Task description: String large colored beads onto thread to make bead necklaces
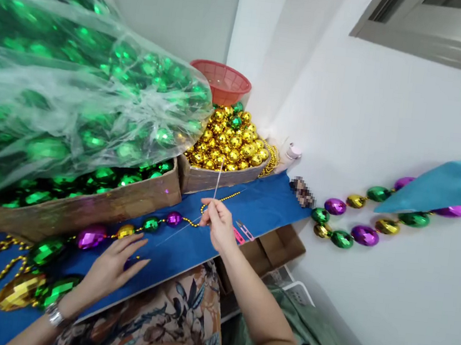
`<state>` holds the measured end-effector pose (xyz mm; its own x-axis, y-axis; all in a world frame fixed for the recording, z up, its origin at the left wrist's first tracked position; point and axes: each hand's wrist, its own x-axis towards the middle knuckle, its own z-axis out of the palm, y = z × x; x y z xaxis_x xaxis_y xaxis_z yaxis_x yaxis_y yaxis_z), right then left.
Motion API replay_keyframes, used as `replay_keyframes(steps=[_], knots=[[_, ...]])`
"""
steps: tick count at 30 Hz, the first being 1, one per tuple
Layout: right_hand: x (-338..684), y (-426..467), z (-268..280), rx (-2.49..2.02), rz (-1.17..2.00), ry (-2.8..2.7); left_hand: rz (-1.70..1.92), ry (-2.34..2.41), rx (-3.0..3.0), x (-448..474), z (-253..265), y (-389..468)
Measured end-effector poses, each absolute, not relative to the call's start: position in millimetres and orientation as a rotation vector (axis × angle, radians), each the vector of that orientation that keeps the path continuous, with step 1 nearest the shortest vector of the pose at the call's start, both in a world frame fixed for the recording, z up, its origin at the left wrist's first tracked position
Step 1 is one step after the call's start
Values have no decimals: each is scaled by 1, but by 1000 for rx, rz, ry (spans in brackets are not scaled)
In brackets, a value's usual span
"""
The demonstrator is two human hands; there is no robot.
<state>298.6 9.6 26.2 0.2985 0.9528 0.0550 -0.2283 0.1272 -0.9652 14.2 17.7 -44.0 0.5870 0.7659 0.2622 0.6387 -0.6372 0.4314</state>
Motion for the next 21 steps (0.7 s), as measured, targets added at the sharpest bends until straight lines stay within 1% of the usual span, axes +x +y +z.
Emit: replay_keyframes(steps=[4,8,10,12,15,18,21], knots=[[267,-1,31,-1179,1028,-1239,785,965,2279,66,-10,24],[252,-6,32,-1239,918,-1512,833,837,2176,92,6,30],[255,-5,29,-1270,873,-1568,798,809,2139,92,11,34],[263,-4,24,-1303,875,-1533,684,758,2030,87,18,41],[277,0,12,-1330,921,-1293,590,747,1744,82,33,59],[285,1,-3,-1295,962,-1049,705,838,1594,94,50,85],[287,-1,-16,-1280,1011,-945,868,873,1684,131,66,120]])
